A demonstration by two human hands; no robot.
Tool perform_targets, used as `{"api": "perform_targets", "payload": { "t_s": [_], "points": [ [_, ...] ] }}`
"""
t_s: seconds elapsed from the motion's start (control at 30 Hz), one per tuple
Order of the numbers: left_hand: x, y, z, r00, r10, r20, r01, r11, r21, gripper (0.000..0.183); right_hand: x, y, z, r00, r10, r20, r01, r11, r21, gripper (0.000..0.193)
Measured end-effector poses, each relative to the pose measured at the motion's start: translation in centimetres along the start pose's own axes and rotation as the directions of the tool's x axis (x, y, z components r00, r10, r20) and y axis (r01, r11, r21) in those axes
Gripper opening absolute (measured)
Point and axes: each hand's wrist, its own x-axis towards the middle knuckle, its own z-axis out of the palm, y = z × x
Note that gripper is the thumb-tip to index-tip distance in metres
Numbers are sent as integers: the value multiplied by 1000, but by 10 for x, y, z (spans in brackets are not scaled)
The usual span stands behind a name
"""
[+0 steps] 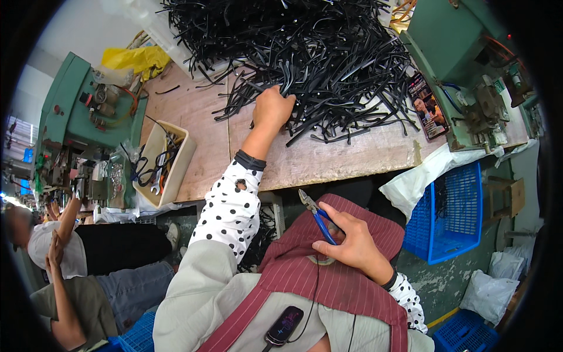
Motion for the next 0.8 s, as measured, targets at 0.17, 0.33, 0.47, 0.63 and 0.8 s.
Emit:
{"api": "perform_targets", "payload": {
  "t_s": [0.17,0.33,0.47,0.63,0.8],
  "points": [
    [-24,-10,-16,1000,-5,18,14,829,-559,26,-1,3,-4,999,9,-37,-9,1000,-2,78],
    [-103,-59,-6,962,64,-265,-208,803,-558,17,4,6,-2,998,-26,-58,25,999,-20,79],
    [-137,-64,-17,998,-53,-23,15,614,-789,22,9,9,1,970,-182,-160,154,973,-174,81],
    [-141,-36,-43,906,216,364,394,-113,-912,20,14,-6,-3,920,-340,-193,242,883,-401,84],
    [-149,-27,-44,828,324,458,524,-157,-837,20,13,-16,-4,900,-398,-181,272,833,-481,83]
  ]
}}
